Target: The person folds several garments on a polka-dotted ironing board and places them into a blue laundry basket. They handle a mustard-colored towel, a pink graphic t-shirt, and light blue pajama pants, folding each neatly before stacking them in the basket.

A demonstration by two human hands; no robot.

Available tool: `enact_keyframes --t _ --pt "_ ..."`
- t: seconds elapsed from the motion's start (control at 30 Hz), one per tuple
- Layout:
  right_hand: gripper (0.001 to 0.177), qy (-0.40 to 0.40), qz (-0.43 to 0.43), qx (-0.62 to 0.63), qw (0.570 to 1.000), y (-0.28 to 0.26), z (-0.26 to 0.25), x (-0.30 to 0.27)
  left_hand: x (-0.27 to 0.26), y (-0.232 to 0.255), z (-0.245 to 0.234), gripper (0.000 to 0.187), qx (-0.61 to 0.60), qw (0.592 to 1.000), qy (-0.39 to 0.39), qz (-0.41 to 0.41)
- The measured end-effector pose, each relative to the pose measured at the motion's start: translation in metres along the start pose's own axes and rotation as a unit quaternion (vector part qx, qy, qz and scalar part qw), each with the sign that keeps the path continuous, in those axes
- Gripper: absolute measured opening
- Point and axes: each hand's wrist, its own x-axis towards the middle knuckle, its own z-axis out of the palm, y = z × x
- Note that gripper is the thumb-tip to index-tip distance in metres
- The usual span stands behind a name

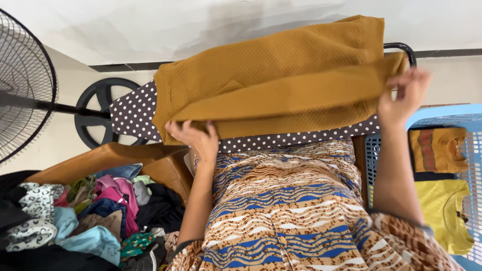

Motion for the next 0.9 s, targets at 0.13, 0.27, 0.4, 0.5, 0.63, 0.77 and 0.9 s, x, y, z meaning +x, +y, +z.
enact_keyframes --t 0.13,0.27,0.4,0.5,0.63,0.77,0.9 --pt "0.023 -0.038 0.127 0.055 0.990 0.010 -0.016 -0.071 0.002 0.000 -0.022 0.079 -0.041 0.992 0.114 0.043" --pt "0.041 0.004 0.161 0.234 0.959 0.013 -0.007 -0.074 0.019 0.000 -0.051 0.063 0.148 0.982 -0.064 0.097" --pt "0.046 -0.083 0.106 -0.052 0.990 0.016 0.011 -0.030 0.043 -0.014 -0.058 0.056 0.094 0.972 -0.117 0.179" --pt "0.037 0.012 0.160 0.171 0.972 0.014 0.013 -0.003 0.042 -0.028 -0.057 0.052 0.060 0.983 -0.092 0.145" --pt "0.042 0.130 0.164 0.415 0.885 0.013 -0.019 0.001 0.030 -0.038 -0.062 0.046 -0.023 0.992 -0.072 0.100" --pt "0.052 0.008 0.279 0.166 0.946 0.029 -0.032 -0.023 0.031 -0.034 -0.071 0.039 0.027 0.987 -0.074 0.143" --pt "0.051 -0.065 0.235 0.026 0.969 0.044 -0.033 -0.055 0.049 -0.033 -0.080 0.040 0.046 0.972 -0.132 0.190"
